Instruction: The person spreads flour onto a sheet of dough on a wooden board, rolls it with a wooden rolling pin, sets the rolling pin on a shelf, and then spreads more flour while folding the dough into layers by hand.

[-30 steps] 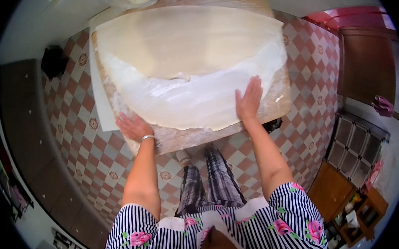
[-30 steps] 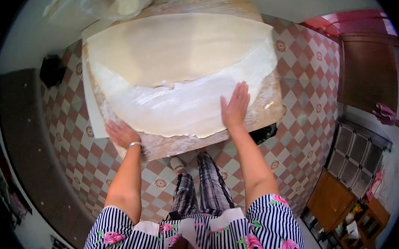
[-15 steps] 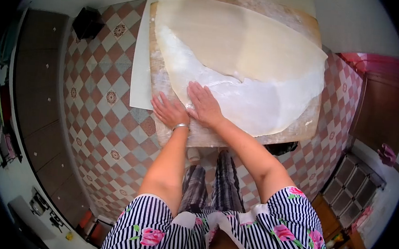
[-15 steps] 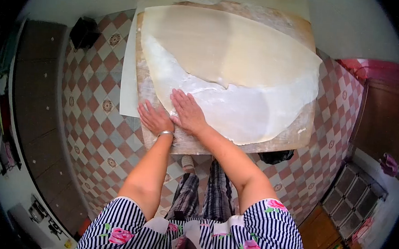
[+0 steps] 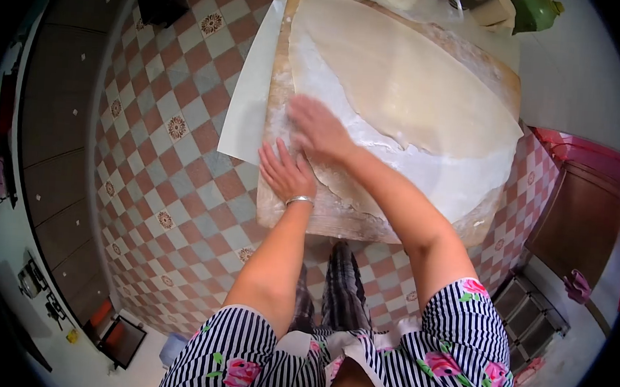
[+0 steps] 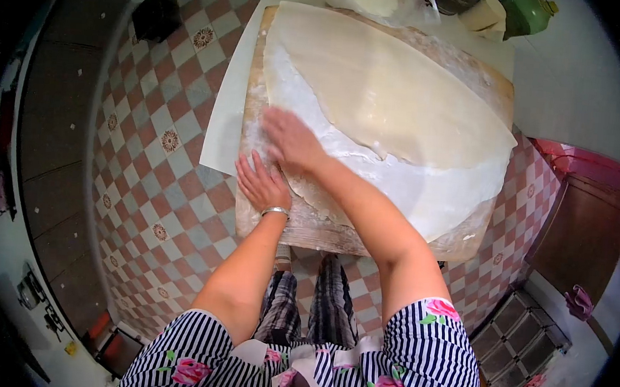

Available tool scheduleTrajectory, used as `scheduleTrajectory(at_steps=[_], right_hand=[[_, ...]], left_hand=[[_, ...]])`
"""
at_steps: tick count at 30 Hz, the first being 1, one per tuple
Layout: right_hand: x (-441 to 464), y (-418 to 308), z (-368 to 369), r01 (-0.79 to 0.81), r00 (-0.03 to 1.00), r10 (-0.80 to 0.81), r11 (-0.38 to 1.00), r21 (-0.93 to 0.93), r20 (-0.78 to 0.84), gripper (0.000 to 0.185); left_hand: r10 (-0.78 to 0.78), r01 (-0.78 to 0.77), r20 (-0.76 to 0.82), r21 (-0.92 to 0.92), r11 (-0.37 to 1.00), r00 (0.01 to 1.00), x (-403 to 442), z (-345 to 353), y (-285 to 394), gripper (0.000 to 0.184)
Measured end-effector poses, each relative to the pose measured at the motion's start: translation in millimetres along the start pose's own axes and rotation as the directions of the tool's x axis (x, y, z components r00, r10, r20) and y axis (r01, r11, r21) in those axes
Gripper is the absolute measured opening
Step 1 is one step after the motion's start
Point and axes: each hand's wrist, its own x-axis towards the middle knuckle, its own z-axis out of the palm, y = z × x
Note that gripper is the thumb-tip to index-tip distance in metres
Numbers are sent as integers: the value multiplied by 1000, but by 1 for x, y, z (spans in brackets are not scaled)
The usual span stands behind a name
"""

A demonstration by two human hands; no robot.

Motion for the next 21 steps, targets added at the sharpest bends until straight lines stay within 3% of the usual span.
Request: scheduleTrajectory(at_steps=[1,3,6,10,13,14,17,19,21], right_hand=[[19,20,0,12,997,-16,998,-64,-69,69],[62,46,-19,-163,981,137,966,-202,-138,74],[90,63,-26,-213,976,172,894,-394,-136,72],[18,21,-1,-74,997,78,953,-295,4,73],[-71,-46,-8,-145,969,168,980,-134,184,64],[-97,-66,-19,-178,939,213,973,-149,270,61],[-200,-97,-23,-440,829,500,859,-261,252,68],[-222,-115,-30,-690,693,721,667,-281,7,72],[-225,-119,-22,-847,527,831,497,-186,-177,78]], left_hand=[[-5,5,8,-5,1000,1000,1,-3,2,68],[2,-2,2,-16,1000,1000,3,-1,1,69],[3,-3,15,-7,1000,1000,4,-4,0,68],[-9,9,10,-11,1000,1000,0,0,0,67],[-14,15,16,-20,1000,1000,0,2,-4,65],[-10,10,16,-23,1000,1000,0,3,-4,65],[-5,4,10,33,999,1000,-1,-3,1,64],[10,-10,-13,65,998,1000,1,2,1,63],[34,-30,-45,74,997,998,0,6,-3,61]])
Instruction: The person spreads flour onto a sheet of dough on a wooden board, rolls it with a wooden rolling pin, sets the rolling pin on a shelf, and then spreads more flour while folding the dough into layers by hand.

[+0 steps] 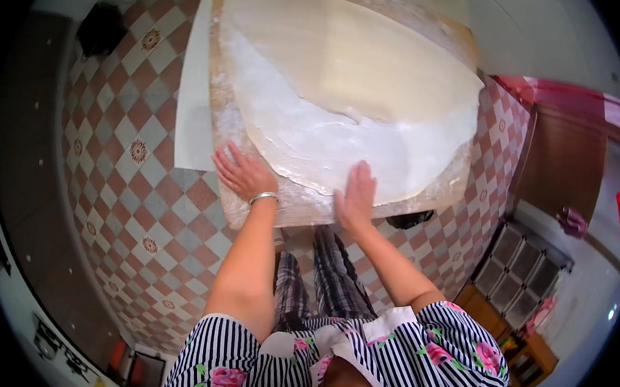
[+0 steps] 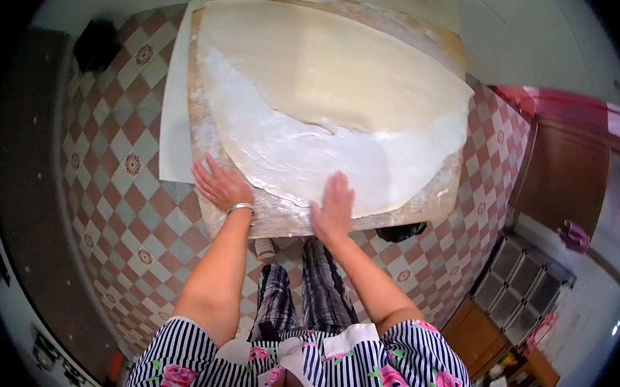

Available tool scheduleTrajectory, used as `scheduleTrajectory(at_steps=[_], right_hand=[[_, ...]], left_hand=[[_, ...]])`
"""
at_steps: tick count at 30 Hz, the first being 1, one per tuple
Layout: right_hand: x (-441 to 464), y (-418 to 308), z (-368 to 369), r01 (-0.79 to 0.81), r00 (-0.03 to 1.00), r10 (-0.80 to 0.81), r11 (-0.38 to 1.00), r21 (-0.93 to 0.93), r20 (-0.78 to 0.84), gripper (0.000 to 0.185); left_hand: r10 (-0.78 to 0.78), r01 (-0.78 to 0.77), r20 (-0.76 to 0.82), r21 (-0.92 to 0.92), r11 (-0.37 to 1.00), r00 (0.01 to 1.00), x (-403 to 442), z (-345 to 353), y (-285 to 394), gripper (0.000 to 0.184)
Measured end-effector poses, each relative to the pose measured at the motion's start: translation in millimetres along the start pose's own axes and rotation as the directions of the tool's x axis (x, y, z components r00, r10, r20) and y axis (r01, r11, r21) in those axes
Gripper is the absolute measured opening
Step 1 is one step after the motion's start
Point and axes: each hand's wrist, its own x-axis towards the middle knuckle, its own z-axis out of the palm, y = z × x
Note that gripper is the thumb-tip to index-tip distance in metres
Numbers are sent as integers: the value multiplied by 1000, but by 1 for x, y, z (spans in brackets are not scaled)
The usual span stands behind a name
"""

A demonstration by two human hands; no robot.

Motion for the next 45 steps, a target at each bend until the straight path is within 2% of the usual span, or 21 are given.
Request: scheduleTrajectory(at_steps=[3,5,6,10,11,14,15,17,19,20,23,24,25,27,30,33,34,37,40,43,45], right_hand=[[55,-66,24,183,983,-183,981,62,1,73],[99,-110,40,308,951,-300,920,241,-71,75],[115,-120,47,407,913,-390,895,182,-121,72],[114,-78,22,111,986,-99,990,87,-131,73],[99,-57,2,-31,997,41,989,146,-61,75],[44,17,-1,-309,936,280,944,-115,-215,79],[33,27,-10,-419,896,392,902,-104,-209,78],[30,24,-7,-464,872,429,878,-117,-236,79],[31,6,-7,-130,989,124,988,-84,-75,80],[32,3,-7,-66,998,65,988,-139,-9,82],[39,40,-18,-321,940,298,937,-140,-167,81],[32,60,-29,-423,894,399,901,-98,-203,78],[27,81,-29,-490,846,435,863,-126,-309,77],[23,117,-33,-484,801,446,875,5,-399,78],[30,114,-27,-458,808,410,889,-11,-424,76],[39,122,-51,-235,939,201,967,-95,-278,76],[50,137,-53,-356,901,287,918,-175,-326,76],[88,186,-78,-523,797,450,848,-88,-404,75],[125,234,-96,-523,772,435,849,-74,-464,74],[156,263,-122,-494,825,380,845,-207,-418,74],[174,277,-132,-483,820,394,866,-132,-416,75]], left_hand=[[34,-32,-65,27,999,997,-2,11,-4,57],[38,-32,-92,67,997,995,-3,20,-10,56],[51,-44,-113,61,997,992,-2,20,-11,54],[51,-44,-63,112,993,997,-2,9,-1,58],[57,-50,-71,102,994,996,-1,10,0,58],[60,-50,-91,109,993,994,-2,16,-5,55],[50,-40,-82,113,993,995,0,16,-5,55],[40,-33,-54,120,992,998,-1,13,-2,55],[60,-53,-87,85,995,994,0,14,-1,55],[72,-65,-101,74,995,992,-2,12,-2,54],[33,-28,-59,93,995,998,0,10,0,55],[50,-45,-71,79,996,996,0,8,0,54],[52,-46,-77,80,996,996,1,8,1,54],[50,-42,-84,88,995,995,0,8,1,54],[33,-26,-46,143,989,998,2,10,-1,54],[64,-50,-103,129,990,993,1,17,-6,53],[67,-54,-98,129,990,993,0,16,-6,53],[66,-56,-86,124,991,994,0,13,-4,53],[50,-43,-66,107,993,997,1,10,0,52],[51,-44,-69,99,994,996,1,10,0,52],[56,-48,-83,100,994,995,0,11,-3,51]])
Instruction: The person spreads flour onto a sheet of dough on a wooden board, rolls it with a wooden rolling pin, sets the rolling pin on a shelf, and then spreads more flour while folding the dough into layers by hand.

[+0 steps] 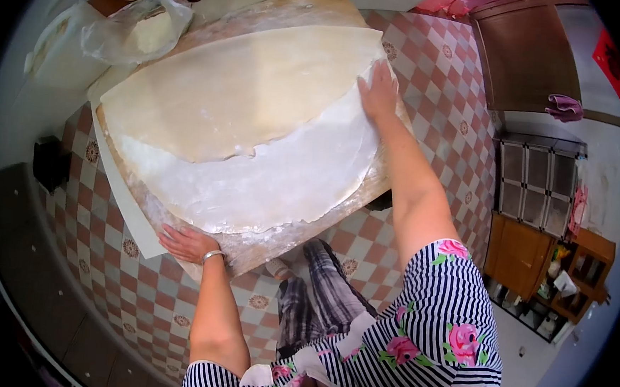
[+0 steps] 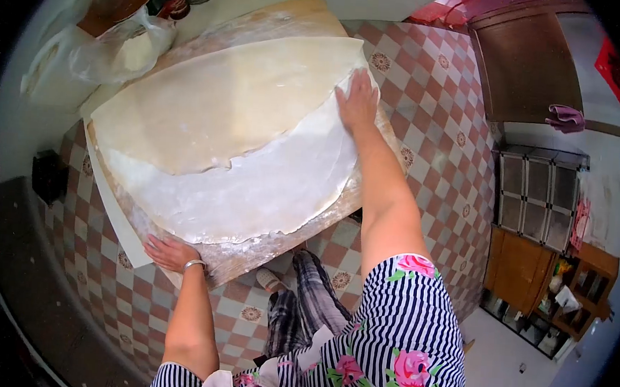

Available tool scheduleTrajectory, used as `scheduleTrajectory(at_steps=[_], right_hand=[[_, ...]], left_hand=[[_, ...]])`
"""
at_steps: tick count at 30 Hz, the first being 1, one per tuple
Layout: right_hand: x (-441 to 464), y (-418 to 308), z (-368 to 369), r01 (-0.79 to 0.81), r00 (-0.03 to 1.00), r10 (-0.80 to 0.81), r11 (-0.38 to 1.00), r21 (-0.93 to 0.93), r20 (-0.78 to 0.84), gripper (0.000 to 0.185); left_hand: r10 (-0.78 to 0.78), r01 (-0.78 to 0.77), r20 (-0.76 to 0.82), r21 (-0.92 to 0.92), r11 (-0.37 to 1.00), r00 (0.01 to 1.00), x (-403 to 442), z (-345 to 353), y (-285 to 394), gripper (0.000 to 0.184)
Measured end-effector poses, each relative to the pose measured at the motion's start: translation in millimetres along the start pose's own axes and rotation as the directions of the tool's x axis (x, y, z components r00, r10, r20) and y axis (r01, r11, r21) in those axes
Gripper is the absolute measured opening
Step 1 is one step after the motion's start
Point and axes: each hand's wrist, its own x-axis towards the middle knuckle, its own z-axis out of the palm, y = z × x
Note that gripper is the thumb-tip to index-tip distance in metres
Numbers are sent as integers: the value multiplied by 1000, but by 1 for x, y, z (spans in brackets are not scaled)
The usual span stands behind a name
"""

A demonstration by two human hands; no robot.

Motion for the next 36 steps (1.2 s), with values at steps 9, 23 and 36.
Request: scheduleTrajectory(at_steps=[9,23,36], right_hand=[[-55,-28,14,221,964,-159,924,312,-213,60],[-4,-32,13,1,983,43,971,240,-177,65],[-249,-118,-1,686,588,-806,453,569,-67,46]], left_hand=[[1,-1,-23,-22,1000,1000,1,-4,4,50],[14,-16,-26,-90,996,1000,3,-2,2,50],[13,-15,-23,-81,997,1000,3,0,0,51]])
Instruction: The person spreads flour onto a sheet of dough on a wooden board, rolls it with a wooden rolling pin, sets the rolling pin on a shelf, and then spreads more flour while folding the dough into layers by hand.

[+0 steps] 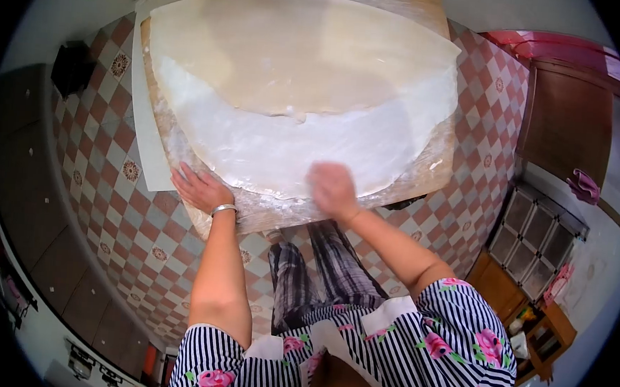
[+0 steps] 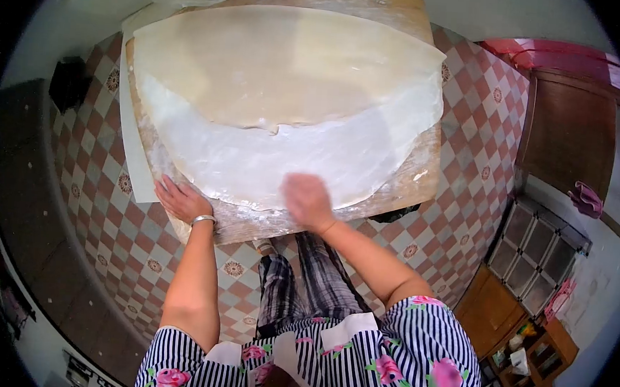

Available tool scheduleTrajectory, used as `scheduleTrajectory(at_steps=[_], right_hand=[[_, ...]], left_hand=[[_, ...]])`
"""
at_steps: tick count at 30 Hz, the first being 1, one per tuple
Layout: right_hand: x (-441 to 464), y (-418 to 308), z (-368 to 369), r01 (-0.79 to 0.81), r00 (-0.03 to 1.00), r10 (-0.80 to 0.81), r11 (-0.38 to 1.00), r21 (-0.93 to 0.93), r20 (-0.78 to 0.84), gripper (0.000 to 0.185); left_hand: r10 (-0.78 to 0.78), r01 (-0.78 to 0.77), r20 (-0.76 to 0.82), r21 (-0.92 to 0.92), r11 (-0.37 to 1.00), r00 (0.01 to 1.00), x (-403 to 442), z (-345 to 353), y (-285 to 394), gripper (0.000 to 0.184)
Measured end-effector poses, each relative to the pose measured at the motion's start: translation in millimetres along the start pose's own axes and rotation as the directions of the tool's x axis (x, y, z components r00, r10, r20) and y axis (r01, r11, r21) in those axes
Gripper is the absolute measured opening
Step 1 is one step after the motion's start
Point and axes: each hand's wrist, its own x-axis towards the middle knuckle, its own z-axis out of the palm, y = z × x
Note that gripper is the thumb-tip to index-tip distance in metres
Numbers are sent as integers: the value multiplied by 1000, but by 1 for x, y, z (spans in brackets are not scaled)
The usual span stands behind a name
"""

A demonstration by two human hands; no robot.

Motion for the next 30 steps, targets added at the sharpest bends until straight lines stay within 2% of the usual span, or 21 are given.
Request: scheduleTrajectory(at_steps=[1,2,3,5,6,9,12,15,17,19,21,23,25,28,30], right_hand=[[17,4,-16,-207,974,199,976,-65,-106,43],[38,0,-36,-412,897,382,905,-108,-223,39],[48,-2,-43,-467,864,433,880,-87,-258,37],[46,3,-50,-179,984,177,982,-53,-35,36],[47,4,-52,-24,997,25,1000,-12,72,35],[66,0,-62,-190,981,191,981,-49,27,33],[115,-21,-76,-115,993,112,988,-100,-33,26],[186,-25,-98,-59,970,67,997,42,-235,22],[251,-21,-113,-18,943,31,999,42,-333,20],[325,-19,-121,-17,934,53,994,104,-352,19],[393,-14,-113,-159,961,180,981,112,-210,20],[450,17,-82,-161,970,122,971,-177,-208,21],[496,38,-62,-243,970,230,905,-350,-77,20],[527,97,-23,-177,976,218,810,-559,8,20],[540,118,-13,-219,947,317,765,-606,57,21]], left_hand=[[-6,6,24,-5,1000,1000,1,-5,4,52],[-5,5,24,0,1000,1000,-1,-6,2,52],[-4,4,21,-1,1000,1000,-1,-5,3,52],[-7,8,27,-4,1000,1000,2,-4,5,52],[-18,18,33,-5,1000,999,2,-4,6,52],[-28,28,45,4,1000,999,2,-9,7,52],[-40,39,60,15,999,997,3,-14,12,52],[-50,49,68,10,999,996,5,-18,14,52],[-53,53,78,-7,999,996,5,-17,13,54],[-57,60,91,-28,998,994,5,-20,13,57],[-74,76,115,-13,997,991,7,-28,19,56],[-75,77,127,-13,997,989,12,-30,20,56],[-63,68,142,-27,997,988,10,-31,18,57],[-68,77,181,-41,996,981,11,-27,14,59],[-62,74,186,-61,995,981,11,-25,11,60]])
